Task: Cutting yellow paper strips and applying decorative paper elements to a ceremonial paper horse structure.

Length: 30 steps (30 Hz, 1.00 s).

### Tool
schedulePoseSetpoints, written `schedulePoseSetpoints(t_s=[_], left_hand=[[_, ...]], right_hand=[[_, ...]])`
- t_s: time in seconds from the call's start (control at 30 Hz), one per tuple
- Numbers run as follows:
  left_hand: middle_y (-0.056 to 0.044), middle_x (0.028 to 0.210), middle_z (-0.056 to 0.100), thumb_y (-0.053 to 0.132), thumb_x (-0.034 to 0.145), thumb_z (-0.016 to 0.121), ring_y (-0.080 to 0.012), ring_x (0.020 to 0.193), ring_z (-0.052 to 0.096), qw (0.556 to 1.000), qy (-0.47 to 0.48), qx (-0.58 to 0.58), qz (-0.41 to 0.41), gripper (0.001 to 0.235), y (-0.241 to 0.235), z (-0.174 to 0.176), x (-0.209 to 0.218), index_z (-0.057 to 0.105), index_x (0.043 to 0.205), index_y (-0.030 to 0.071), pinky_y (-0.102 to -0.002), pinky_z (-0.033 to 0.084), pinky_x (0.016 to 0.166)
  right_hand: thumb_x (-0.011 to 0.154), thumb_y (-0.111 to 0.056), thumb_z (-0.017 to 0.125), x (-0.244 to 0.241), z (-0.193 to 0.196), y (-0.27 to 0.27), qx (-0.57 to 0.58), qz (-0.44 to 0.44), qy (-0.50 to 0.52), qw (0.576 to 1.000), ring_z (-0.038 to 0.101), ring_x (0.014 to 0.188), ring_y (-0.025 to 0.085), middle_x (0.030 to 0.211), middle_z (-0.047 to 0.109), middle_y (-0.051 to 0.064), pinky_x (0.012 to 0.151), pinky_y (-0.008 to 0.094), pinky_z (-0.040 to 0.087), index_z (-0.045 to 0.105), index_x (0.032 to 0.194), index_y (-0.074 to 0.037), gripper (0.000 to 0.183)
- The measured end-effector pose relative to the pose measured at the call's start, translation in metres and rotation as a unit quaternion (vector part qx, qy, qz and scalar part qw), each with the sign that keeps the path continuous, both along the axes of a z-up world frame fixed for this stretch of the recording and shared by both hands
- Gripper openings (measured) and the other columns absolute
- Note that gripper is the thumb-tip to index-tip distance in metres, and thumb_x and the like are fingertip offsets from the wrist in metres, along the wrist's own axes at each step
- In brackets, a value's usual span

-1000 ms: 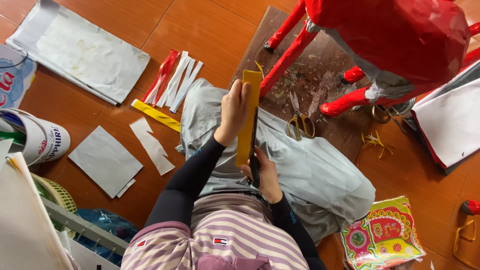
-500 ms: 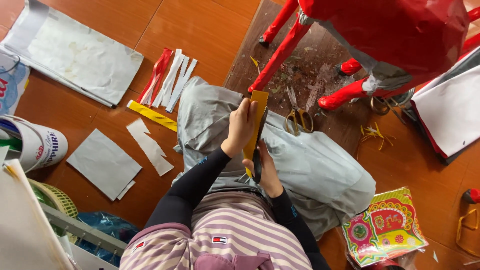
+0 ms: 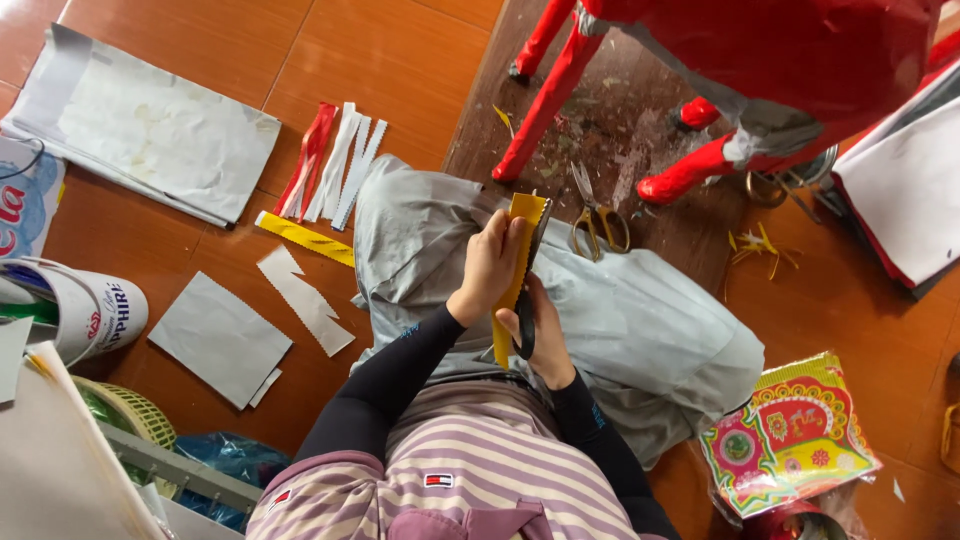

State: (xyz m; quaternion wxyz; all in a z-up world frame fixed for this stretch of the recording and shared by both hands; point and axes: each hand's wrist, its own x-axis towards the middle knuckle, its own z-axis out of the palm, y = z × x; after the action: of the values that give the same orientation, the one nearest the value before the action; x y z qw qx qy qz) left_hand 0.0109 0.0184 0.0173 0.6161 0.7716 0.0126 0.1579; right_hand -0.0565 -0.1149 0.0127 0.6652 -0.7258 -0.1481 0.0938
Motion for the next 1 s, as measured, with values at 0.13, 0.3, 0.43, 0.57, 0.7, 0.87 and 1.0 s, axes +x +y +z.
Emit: schedulePoseSetpoints(t_s=[0.13,0.3,0.43,0.57,0.7,0.87,1.0], left_hand=[[-0.018,0.067,0.057,0.021,0.108,0.057,-0.0342,0.054,0.052,0.999,0.038,-0.003,0.017,0.028,-0.002,-0.012,-0.003,0.049,0.088,0.003,-0.04,0.04,0.048],[-0.016,0.09,0.051,0.022,0.113,0.058,-0.0248,0.079,0.049,0.999,-0.032,-0.042,0.015,0.024,0.008,-0.019,-0.001,0.055,0.103,0.001,-0.034,0.046,0.072],[0.0,0.11,0.059,0.031,0.11,0.049,-0.0088,0.101,0.053,0.939,0.104,-0.29,-0.153,0.031,0.018,0.01,0.002,0.052,0.13,0.007,-0.024,0.046,0.089],[-0.004,0.086,0.062,0.042,0.109,0.042,-0.014,0.08,0.06,0.846,0.24,-0.416,-0.23,0.044,0.015,-0.01,0.0,0.058,0.127,0.005,-0.027,0.051,0.075],[-0.002,0.084,0.058,0.043,0.113,0.044,-0.0109,0.075,0.056,0.84,0.226,-0.437,-0.229,0.046,0.014,-0.044,0.001,0.061,0.121,0.001,-0.027,0.048,0.068],[-0.001,0.088,0.059,0.045,0.112,0.048,-0.0107,0.077,0.054,0.848,0.267,-0.431,-0.153,0.045,0.029,-0.101,0.018,0.061,0.114,0.002,-0.027,0.045,0.068],[-0.006,0.088,0.059,0.043,0.108,0.051,-0.0166,0.076,0.056,0.71,0.302,-0.606,-0.194,0.037,0.044,-0.137,0.037,0.058,0.113,0.007,-0.032,0.048,0.069]], right_hand=[[0.094,-0.06,0.069,-0.005,-0.013,0.0,-0.016,-0.018,0.009,1.0,0.063,0.115,0.023,0.128,0.065,0.016,0.098,0.033,0.05,0.042,0.149,0.005,0.09],[0.088,-0.06,0.072,-0.004,-0.015,0.003,-0.04,-0.033,0.04,0.998,0.066,0.104,0.016,0.119,0.071,0.012,0.089,0.028,0.053,0.047,0.146,0.004,0.09],[0.089,-0.057,0.074,-0.002,-0.016,0.007,-0.012,-0.034,0.063,0.997,0.062,0.102,0.015,0.119,0.069,0.013,0.088,0.028,0.052,0.048,0.145,0.005,0.088],[0.093,-0.054,0.074,0.003,-0.019,0.01,-0.016,-0.055,0.025,0.998,0.061,0.112,0.015,0.128,0.065,0.014,0.095,0.028,0.05,0.041,0.15,0.006,0.089],[0.098,-0.046,0.074,0.004,-0.02,0.007,-0.046,-0.053,0.004,0.998,0.063,0.119,0.017,0.129,0.067,0.013,0.098,0.03,0.05,0.039,0.153,0.007,0.084],[0.09,-0.041,0.077,0.022,-0.005,-0.007,-0.159,-0.053,0.152,0.974,0.062,0.082,0.021,0.093,0.069,0.018,0.074,0.033,0.052,0.056,0.139,0.004,0.07],[0.102,-0.041,0.061,0.078,-0.012,-0.048,-0.112,-0.072,0.086,0.987,0.076,0.092,0.02,0.102,0.077,0.008,0.076,0.037,0.057,0.058,0.125,0.001,0.048]])
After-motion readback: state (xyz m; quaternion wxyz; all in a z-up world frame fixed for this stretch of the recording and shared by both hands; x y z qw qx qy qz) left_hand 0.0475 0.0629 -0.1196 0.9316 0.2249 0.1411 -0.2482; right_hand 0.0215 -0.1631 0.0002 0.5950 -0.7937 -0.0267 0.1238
